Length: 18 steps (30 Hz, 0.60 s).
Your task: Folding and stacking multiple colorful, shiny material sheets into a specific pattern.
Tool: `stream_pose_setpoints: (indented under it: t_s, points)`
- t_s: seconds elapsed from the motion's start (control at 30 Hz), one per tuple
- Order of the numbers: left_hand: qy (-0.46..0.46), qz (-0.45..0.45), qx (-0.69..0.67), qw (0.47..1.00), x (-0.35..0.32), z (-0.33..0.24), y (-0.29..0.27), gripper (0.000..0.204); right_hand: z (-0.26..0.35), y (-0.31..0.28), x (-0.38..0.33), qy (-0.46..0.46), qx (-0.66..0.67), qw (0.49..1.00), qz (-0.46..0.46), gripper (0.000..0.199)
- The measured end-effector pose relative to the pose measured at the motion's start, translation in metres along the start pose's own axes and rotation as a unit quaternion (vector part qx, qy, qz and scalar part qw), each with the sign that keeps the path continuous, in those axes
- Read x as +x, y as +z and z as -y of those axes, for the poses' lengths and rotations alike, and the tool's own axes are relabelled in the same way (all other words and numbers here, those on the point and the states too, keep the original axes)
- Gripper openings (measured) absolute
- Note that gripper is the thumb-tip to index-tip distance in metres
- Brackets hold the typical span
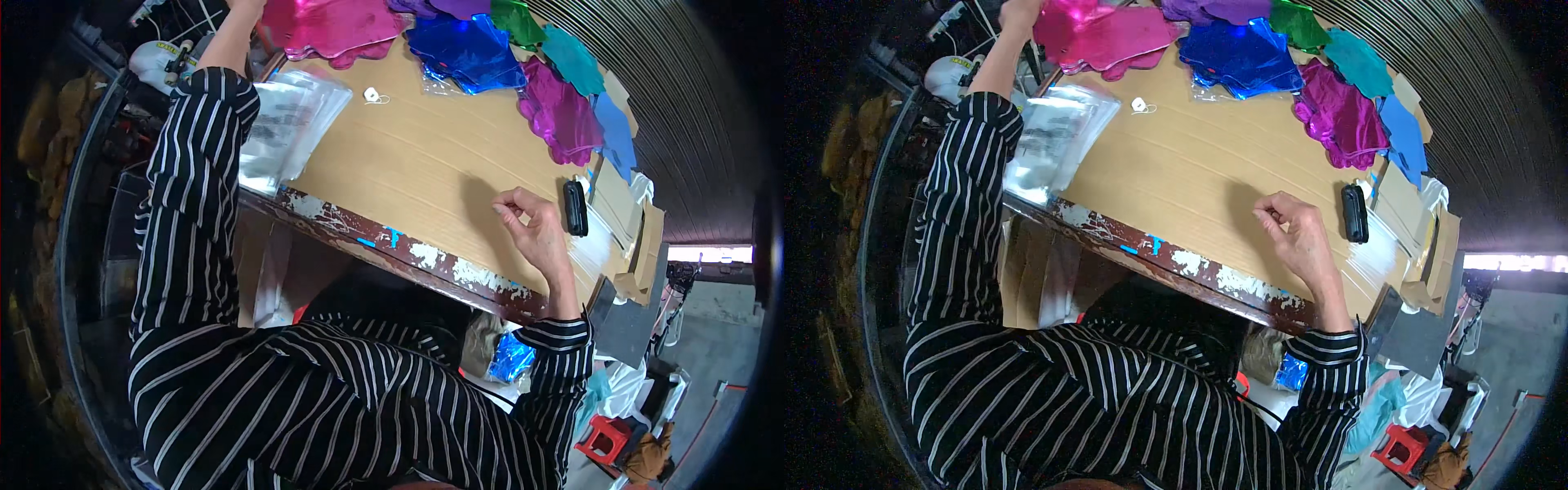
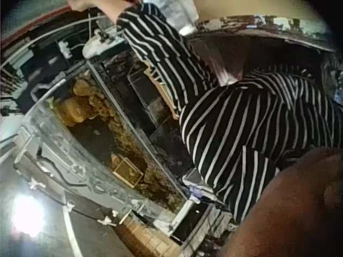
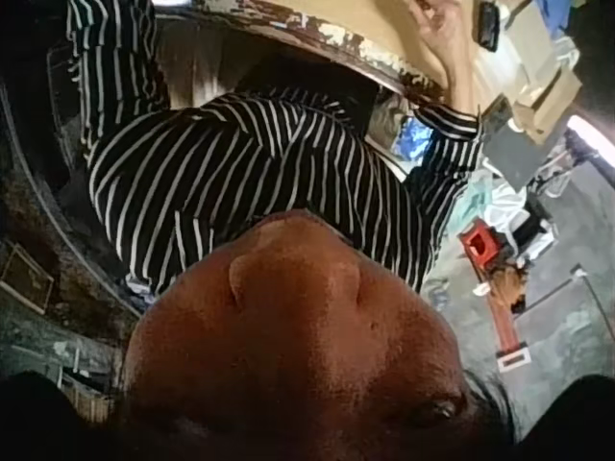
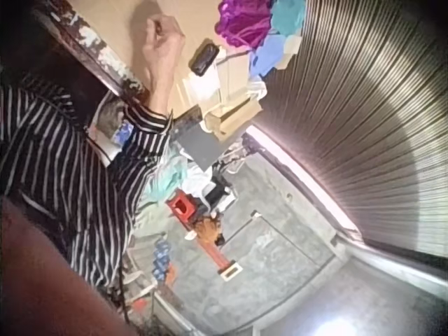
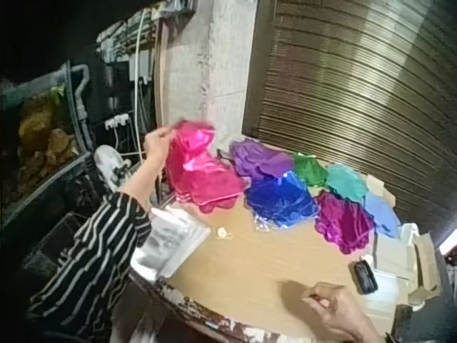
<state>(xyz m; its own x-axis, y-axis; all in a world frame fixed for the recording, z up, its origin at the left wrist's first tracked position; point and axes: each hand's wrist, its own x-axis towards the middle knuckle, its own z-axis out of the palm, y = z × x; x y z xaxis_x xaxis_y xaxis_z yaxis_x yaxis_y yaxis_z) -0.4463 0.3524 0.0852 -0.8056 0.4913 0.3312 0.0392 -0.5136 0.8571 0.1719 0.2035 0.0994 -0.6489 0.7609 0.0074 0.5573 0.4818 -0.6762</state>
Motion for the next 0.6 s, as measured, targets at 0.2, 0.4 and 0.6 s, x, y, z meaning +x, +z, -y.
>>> stream_pose_setpoints:
  t_s: [0.2, 0.4, 0.6]
  points:
    - [0.058, 0.028, 0.285, 0.956, 0.029, -0.023, -0.047, 0.012, 0.003, 0.011, 0.0, -0.028, 0.007, 1.0, -0.001, 0.016]
    - [0.139, 0.013, 0.232, 0.963, -0.007, -0.096, -0.007, 0.02, -0.016, -0.005, -0.02, 0.0, 0.004, 1.0, -0.03, 0.017]
    - [0.171, 0.071, 0.163, 0.969, -0.134, -0.127, 0.065, 0.019, -0.048, -0.01, -0.035, 0.097, 0.235, 0.961, -0.112, 0.021]
